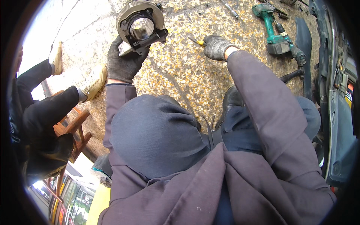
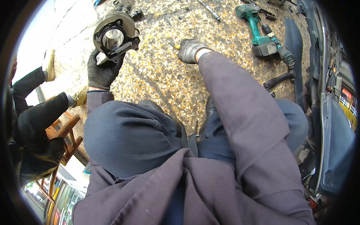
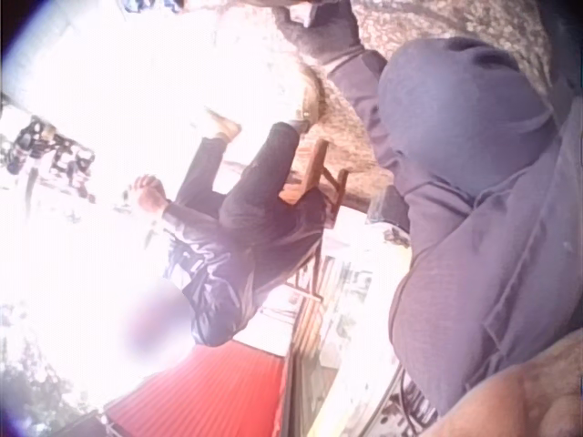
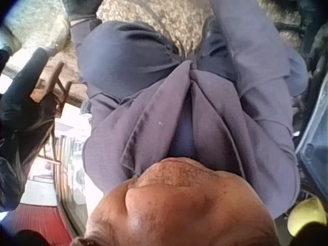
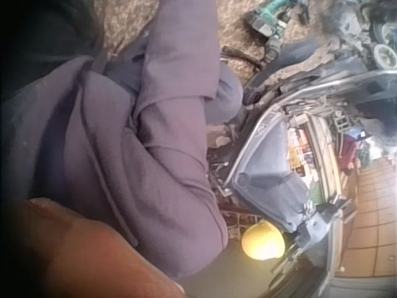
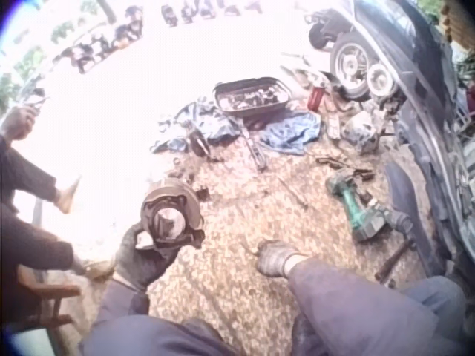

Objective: The person sits on the floor and works on a scooter engine part. They use pliers to remove a small component from a metal cylinder, then use a screwdriver to adjust or remove another part. The person handles various tools and parts on the floor while another person sits nearby.

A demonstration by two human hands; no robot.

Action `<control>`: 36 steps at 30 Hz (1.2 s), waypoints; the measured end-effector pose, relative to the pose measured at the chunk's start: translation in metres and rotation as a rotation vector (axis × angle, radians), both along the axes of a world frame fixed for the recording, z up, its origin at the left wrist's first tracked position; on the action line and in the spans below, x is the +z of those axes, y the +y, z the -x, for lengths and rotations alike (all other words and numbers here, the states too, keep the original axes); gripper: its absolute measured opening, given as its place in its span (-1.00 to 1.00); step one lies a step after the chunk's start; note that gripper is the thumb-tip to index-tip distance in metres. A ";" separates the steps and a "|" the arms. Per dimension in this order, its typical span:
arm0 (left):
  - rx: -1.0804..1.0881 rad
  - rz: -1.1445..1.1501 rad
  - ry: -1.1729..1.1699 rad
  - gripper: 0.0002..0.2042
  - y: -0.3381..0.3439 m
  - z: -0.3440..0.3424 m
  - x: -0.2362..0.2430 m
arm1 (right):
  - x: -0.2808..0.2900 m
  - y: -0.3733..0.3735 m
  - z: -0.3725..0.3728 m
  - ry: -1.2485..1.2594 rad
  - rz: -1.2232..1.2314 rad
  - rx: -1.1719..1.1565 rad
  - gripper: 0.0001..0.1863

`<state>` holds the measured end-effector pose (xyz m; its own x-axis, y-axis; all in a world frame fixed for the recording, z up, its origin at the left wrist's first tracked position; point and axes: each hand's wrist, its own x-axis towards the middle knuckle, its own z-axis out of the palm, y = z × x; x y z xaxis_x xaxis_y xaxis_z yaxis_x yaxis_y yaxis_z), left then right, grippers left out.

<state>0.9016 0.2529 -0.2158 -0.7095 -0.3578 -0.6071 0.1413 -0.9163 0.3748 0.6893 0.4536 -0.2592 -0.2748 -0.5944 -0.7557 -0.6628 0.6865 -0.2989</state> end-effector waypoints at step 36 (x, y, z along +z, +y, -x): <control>-0.182 0.257 -0.643 -0.53 0.050 -0.010 -0.054 | -0.036 0.003 -0.004 -0.025 -0.073 0.023 -0.59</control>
